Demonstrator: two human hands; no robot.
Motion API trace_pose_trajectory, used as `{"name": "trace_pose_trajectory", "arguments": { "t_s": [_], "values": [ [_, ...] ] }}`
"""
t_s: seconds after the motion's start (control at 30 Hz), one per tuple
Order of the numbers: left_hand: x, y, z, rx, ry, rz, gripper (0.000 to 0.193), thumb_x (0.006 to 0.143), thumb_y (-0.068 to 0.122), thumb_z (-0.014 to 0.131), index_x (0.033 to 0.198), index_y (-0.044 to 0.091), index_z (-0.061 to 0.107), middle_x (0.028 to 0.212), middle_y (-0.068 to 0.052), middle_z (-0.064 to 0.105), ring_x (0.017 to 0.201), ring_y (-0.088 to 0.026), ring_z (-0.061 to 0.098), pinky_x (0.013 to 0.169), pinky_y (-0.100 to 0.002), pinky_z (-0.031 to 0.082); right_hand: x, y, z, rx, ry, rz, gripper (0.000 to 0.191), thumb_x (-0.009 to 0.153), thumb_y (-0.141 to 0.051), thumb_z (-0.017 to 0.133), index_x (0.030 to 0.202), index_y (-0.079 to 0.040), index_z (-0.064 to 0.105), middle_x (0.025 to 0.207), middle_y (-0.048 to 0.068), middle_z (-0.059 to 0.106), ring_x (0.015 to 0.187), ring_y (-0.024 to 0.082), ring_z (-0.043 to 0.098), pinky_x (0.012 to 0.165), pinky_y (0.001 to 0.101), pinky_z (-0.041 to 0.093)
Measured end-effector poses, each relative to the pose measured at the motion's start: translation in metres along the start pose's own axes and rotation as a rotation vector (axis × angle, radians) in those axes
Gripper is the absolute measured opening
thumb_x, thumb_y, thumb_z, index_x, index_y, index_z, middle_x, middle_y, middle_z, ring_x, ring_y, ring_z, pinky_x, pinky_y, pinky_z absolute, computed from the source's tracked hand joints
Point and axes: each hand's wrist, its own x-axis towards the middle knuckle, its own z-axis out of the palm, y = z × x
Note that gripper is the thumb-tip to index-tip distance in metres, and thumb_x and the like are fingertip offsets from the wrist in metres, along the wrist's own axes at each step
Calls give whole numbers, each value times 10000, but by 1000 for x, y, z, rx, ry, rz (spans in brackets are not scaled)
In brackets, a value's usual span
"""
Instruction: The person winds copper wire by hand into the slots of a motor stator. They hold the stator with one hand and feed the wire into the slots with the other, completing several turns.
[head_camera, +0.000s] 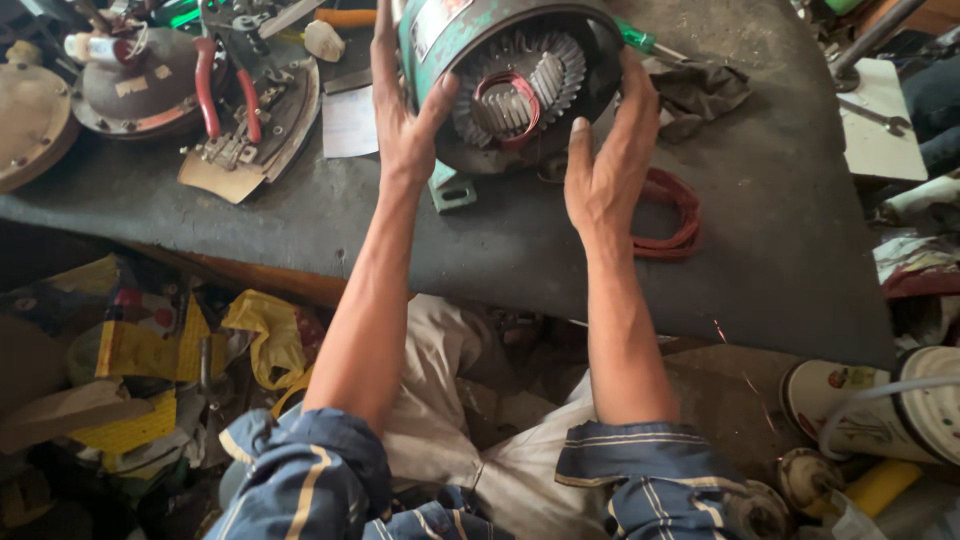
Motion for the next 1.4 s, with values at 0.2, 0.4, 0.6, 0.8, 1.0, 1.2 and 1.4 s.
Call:
{"name": "trace_pose_trajectory", "arguments": {
  "t_s": [0.2, 0.4, 0.6, 0.8, 1.0, 1.2, 1.4],
  "values": [
    [-25, 44, 10, 196, 69, 21, 1042, 975, 527, 812, 1686, 98, 184, 1669, -134, 313, 1529, -256, 360, 1305, -392, 299, -4, 8, 0, -50, -49, 6, 584, 1119, -158, 555, 1620, -21, 287, 1654, 179, 378, 1546, 371, 397, 1316, 457, 309],
    [-27, 64, 16, 359, 87, -26, 1077, 935, 609, 748, 1679, 85, 172, 1579, -153, 404, 1479, -280, 439, 1271, -421, 331, -3, 4, 0, -4, -45, 13, 588, 1121, -150, 530, 1648, -17, 307, 1649, 180, 395, 1538, 365, 425, 1312, 437, 325],
    [-28, 57, 23, 500, 170, 40, 994, 992, 540, 752, 1674, 111, 170, 1688, -147, 334, 1509, -308, 391, 1282, -413, 302, -3, 3, -1, 46, -65, 25, 595, 1123, -109, 532, 1655, -43, 275, 1665, 175, 376, 1554, 344, 417, 1319, 433, 325],
    [-28, 40, 19, 445, 192, 111, 881, 997, 407, 760, 1646, 112, 243, 1684, -153, 361, 1537, -319, 412, 1290, -399, 348, -6, 11, -2, 345, -119, 134, 607, 1148, -66, 538, 1653, -70, 201, 1699, 164, 331, 1579, 298, 388, 1318, 418, 356],
    [-3, 1, -1, 302, 113, 20, 843, 967, 324, 757, 1626, 40, 316, 1598, -193, 535, 1450, -310, 536, 1218, -381, 433, -7, 14, -2, 453, -96, 204, 545, 1116, -32, 526, 1623, -54, 325, 1608, 148, 505, 1482, 285, 545, 1266, 394, 423],
    [31, -33, -35, 288, -84, 44, 807, 996, 347, 731, 1598, -31, 348, 1596, -264, 504, 1507, -357, 495, 1271, -445, 377, -2, 3, -1, 160, -52, 94, 558, 1064, -47, 574, 1592, -35, 396, 1549, 204, 554, 1408, 342, 617, 1220, 422, 478],
    [79, -4, -30, 509, -310, 115, 561, 1047, 412, 637, 1401, -16, 558, 1343, -251, 613, 1256, -358, 566, 1068, -436, 430, 0, 0, -4, 72, -62, 91, 535, 1083, -83, 574, 1587, -22, 404, 1496, 201, 577, 1389, 363, 615, 1198, 438, 477]
  ]
}}
